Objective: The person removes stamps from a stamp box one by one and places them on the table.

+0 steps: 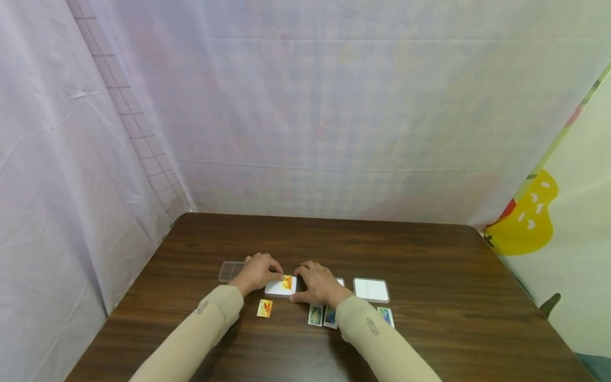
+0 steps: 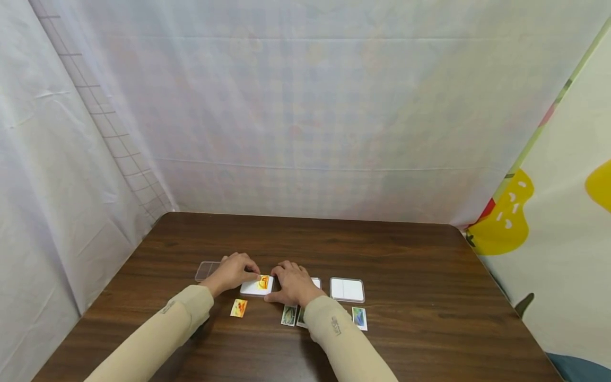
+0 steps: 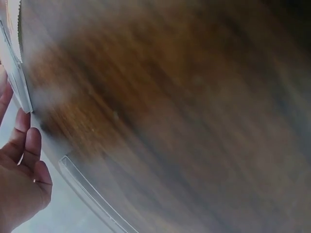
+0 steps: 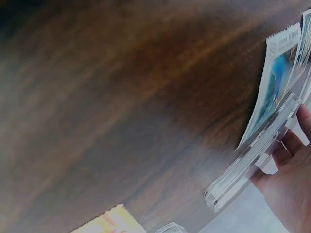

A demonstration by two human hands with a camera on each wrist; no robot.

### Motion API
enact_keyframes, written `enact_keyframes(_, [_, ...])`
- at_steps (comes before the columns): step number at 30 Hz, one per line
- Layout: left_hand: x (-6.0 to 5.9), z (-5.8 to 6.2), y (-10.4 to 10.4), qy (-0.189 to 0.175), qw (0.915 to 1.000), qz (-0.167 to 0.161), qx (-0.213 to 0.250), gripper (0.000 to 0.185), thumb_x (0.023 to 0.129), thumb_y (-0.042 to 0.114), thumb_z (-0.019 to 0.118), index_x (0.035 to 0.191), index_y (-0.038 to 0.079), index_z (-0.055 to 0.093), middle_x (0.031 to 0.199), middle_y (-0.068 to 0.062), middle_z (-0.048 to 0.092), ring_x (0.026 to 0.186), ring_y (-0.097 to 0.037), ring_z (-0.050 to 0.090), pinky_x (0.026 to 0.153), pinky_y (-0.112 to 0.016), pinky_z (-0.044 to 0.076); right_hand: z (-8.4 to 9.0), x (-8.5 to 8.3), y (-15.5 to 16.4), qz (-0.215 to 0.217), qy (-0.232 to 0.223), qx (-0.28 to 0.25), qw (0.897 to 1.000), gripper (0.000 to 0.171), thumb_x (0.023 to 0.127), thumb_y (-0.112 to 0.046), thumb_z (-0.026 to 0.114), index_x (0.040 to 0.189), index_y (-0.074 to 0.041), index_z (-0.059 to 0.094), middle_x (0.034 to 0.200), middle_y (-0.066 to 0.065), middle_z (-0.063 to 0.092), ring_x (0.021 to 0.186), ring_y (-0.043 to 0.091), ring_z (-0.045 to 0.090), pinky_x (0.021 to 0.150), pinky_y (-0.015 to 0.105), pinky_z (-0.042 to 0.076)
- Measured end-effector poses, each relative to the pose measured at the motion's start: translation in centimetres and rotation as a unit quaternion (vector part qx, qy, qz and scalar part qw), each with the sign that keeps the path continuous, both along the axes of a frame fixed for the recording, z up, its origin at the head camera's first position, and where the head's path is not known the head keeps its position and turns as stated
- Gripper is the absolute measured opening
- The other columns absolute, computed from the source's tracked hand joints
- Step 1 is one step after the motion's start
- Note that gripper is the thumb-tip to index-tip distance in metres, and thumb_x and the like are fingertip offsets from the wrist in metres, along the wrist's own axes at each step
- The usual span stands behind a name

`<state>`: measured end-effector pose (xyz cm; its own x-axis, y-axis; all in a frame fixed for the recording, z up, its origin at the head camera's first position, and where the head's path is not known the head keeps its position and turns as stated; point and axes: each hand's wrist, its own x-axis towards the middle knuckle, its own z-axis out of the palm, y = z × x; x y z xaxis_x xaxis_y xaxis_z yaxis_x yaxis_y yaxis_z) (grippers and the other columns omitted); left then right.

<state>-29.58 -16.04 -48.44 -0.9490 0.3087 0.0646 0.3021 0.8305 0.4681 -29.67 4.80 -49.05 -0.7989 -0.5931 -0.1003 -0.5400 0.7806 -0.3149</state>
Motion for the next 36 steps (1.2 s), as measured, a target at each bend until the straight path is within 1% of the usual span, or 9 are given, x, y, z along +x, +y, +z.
enact_keyframes(8, [-0.2,-0.1,0.1,-0.002,0.9991,0.006,0.041,0.005,0.086,0.019,0.076,0.082,0.018,0.075,0.086,0.005,0.063,0.093,-0.021,0.056,0.089,-0.051,0.034,-0.3,-0.1,0.0,0.002,0.002,0.001,1.000,0.070,0.086,-0.058,0.068,0.137,-0.012,0.053,0.146,0.014,0.043,0.135,0.033,0.039,0.110,0.053,0.030])
enact_keyframes(11, [-0.2,0.4,0.0,-0.031,0.9956,0.016,0.087,0.006,0.088,0.018,0.074,0.084,0.015,0.075,0.090,0.003,0.066,0.091,-0.019,0.057,0.088,-0.047,0.040,-0.5,-0.3,0.0,0.002,0.004,0.006,1.000,0.070,0.087,-0.058,0.068,0.138,-0.012,0.053,0.147,0.014,0.042,0.136,0.033,0.038,0.111,0.053,0.029])
enact_keyframes(15, [0.2,1.6,-0.7,-0.076,0.9862,0.026,0.145,0.007,0.090,0.016,0.072,0.087,0.010,0.076,0.093,0.000,0.069,0.089,-0.017,0.059,0.082,-0.041,0.048,-0.5,-0.3,-0.1,0.000,0.005,0.009,1.000,0.070,0.087,-0.058,0.068,0.138,-0.012,0.053,0.147,0.014,0.042,0.136,0.033,0.038,0.111,0.053,0.029])
enact_keyframes(21, [1.6,2.4,-1.9,-0.130,0.9756,0.038,0.173,0.010,0.090,0.019,0.073,0.088,0.009,0.076,0.095,0.002,0.070,0.088,-0.015,0.058,0.081,-0.037,0.046,-0.2,-0.1,0.0,-0.004,0.000,0.003,1.000,0.071,0.086,-0.058,0.069,0.137,-0.011,0.053,0.147,0.014,0.043,0.136,0.033,0.039,0.111,0.052,0.029])
enact_keyframes(23, [2.1,2.2,-2.1,-0.145,0.9725,0.031,0.180,0.010,0.090,0.019,0.073,0.088,0.009,0.076,0.093,0.002,0.069,0.086,-0.014,0.057,0.079,-0.035,0.045,-0.1,-0.1,0.0,-0.005,0.001,0.003,1.000,0.071,0.086,-0.059,0.069,0.136,-0.012,0.054,0.146,0.013,0.043,0.136,0.032,0.039,0.111,0.052,0.029])
enact_keyframes(26, [2.9,1.7,-2.2,-0.154,0.9673,0.003,0.202,0.011,0.089,0.015,0.073,0.088,0.005,0.075,0.088,0.001,0.070,0.082,-0.012,0.056,0.075,-0.032,0.044,-0.1,0.0,0.1,-0.005,0.005,0.003,1.000,0.070,0.085,-0.060,0.068,0.135,-0.013,0.054,0.146,0.013,0.043,0.136,0.032,0.039,0.111,0.051,0.029])
enact_keyframes(30, [4.0,1.1,-1.7,-0.148,0.9635,-0.032,0.221,0.010,0.086,0.008,0.073,0.085,-0.001,0.074,0.082,-0.001,0.070,0.075,-0.010,0.056,0.070,-0.029,0.045,-0.1,0.1,0.1,-0.004,0.010,-0.001,1.000,0.068,0.085,-0.059,0.069,0.134,-0.013,0.055,0.146,0.013,0.044,0.135,0.032,0.040,0.111,0.051,0.029])
enact_keyframes(32, [4.6,0.9,-1.4,-0.136,0.9674,-0.039,0.210,0.009,0.085,0.008,0.074,0.082,-0.001,0.074,0.079,-0.001,0.069,0.072,-0.009,0.056,0.067,-0.028,0.046,-0.1,0.1,0.0,-0.003,0.012,-0.004,1.000,0.067,0.085,-0.058,0.069,0.133,-0.013,0.056,0.145,0.013,0.045,0.135,0.032,0.041,0.111,0.051,0.029])
enact_keyframes(36, [5.2,0.6,-0.9,-0.103,0.9811,-0.033,0.160,0.008,0.083,0.009,0.076,0.078,0.004,0.075,0.073,0.003,0.067,0.066,-0.009,0.054,0.062,-0.027,0.045,-0.2,0.1,0.0,0.000,0.014,-0.004,1.000,0.067,0.086,-0.057,0.070,0.134,-0.012,0.055,0.145,0.013,0.044,0.135,0.032,0.040,0.111,0.052,0.029])
